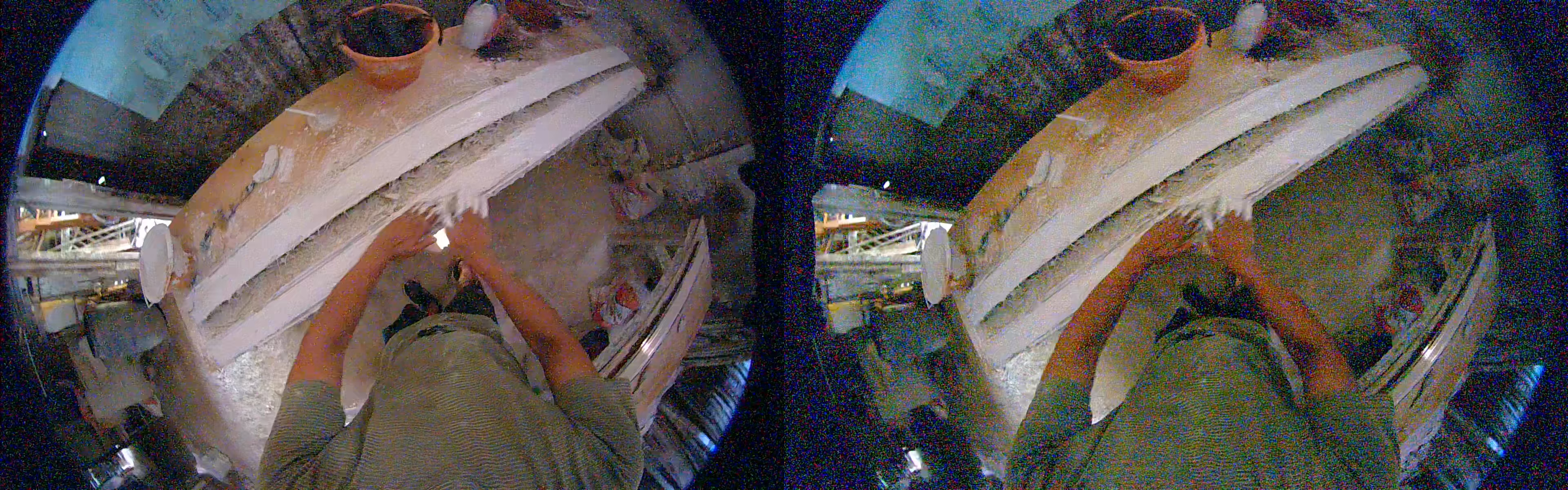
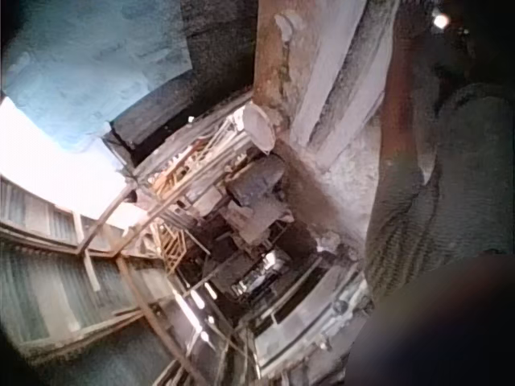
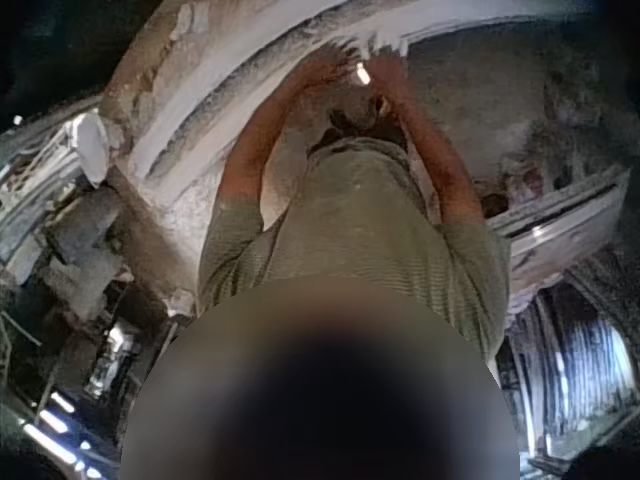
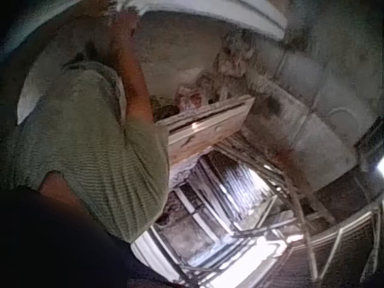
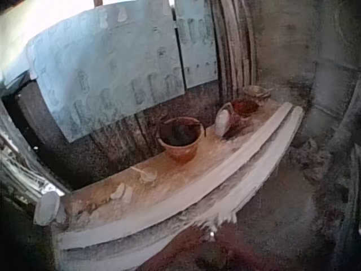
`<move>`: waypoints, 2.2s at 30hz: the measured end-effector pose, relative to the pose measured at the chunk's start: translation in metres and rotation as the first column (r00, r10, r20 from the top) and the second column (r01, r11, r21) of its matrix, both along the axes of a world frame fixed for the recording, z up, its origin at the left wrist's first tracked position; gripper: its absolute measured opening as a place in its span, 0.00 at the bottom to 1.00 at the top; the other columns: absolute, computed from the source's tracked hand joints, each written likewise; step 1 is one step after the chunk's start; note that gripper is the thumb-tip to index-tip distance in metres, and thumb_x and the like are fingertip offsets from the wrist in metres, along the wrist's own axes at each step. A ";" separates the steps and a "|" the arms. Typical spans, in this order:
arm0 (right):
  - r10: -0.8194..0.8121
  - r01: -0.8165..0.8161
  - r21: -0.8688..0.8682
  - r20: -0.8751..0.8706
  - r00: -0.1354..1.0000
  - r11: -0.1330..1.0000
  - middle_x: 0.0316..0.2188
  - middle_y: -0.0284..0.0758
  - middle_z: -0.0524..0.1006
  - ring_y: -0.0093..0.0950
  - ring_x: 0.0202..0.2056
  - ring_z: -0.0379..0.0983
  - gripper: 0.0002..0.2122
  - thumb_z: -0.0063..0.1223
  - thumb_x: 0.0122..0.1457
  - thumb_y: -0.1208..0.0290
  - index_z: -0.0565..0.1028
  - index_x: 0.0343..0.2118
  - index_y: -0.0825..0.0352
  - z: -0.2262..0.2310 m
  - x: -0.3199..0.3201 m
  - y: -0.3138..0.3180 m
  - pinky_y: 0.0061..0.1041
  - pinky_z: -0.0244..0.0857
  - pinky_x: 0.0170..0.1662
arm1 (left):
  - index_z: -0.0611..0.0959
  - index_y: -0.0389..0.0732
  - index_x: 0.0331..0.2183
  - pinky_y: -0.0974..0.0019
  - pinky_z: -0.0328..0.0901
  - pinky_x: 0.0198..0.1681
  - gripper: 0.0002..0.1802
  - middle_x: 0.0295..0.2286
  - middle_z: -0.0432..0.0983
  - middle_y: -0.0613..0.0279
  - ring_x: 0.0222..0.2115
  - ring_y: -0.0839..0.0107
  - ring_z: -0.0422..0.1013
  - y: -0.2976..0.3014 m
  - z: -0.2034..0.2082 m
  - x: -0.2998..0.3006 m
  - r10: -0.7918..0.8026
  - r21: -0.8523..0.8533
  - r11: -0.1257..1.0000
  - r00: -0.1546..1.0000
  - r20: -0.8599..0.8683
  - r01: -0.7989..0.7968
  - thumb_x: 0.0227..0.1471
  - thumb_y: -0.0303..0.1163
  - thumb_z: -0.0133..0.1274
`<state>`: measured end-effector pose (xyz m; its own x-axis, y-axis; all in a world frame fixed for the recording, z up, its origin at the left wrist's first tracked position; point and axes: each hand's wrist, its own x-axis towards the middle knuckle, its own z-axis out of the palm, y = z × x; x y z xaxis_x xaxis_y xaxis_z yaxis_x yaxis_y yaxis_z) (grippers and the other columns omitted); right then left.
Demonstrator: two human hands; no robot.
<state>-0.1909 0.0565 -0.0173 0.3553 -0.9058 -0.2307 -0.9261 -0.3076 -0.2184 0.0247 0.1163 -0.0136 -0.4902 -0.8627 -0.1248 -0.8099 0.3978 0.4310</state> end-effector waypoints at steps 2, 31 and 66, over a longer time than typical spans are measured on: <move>0.094 -0.089 0.073 -0.068 0.993 0.993 0.50 0.55 0.77 0.53 0.50 0.75 0.22 0.44 0.64 0.53 0.78 0.52 0.63 0.005 -0.004 -0.010 0.59 0.65 0.53 | 0.61 0.36 0.66 0.49 0.49 0.71 0.40 0.67 0.54 0.43 0.66 0.40 0.54 -0.014 -0.001 -0.018 0.007 0.021 1.000 0.999 -0.032 -0.006 0.66 0.55 0.41; 0.782 -0.770 -0.136 0.077 0.618 0.623 0.38 0.52 0.79 0.51 0.41 0.78 0.13 0.51 0.57 0.71 0.76 0.41 0.75 0.019 0.154 0.008 0.47 0.74 0.48 | 0.52 0.37 0.70 0.46 0.41 0.72 0.42 0.71 0.40 0.44 0.71 0.45 0.40 0.281 0.038 0.097 0.746 0.107 0.666 0.658 -0.101 -0.738 0.62 0.37 0.50; 0.501 -0.495 0.118 -0.030 0.865 0.861 0.58 0.65 0.67 0.60 0.56 0.70 0.22 0.45 0.63 0.57 0.81 0.46 0.72 0.064 0.090 0.055 0.55 0.65 0.59 | 0.58 0.36 0.68 0.49 0.49 0.71 0.45 0.68 0.50 0.42 0.66 0.42 0.54 0.114 0.037 0.102 0.043 0.134 0.990 0.997 0.062 -0.051 0.62 0.57 0.46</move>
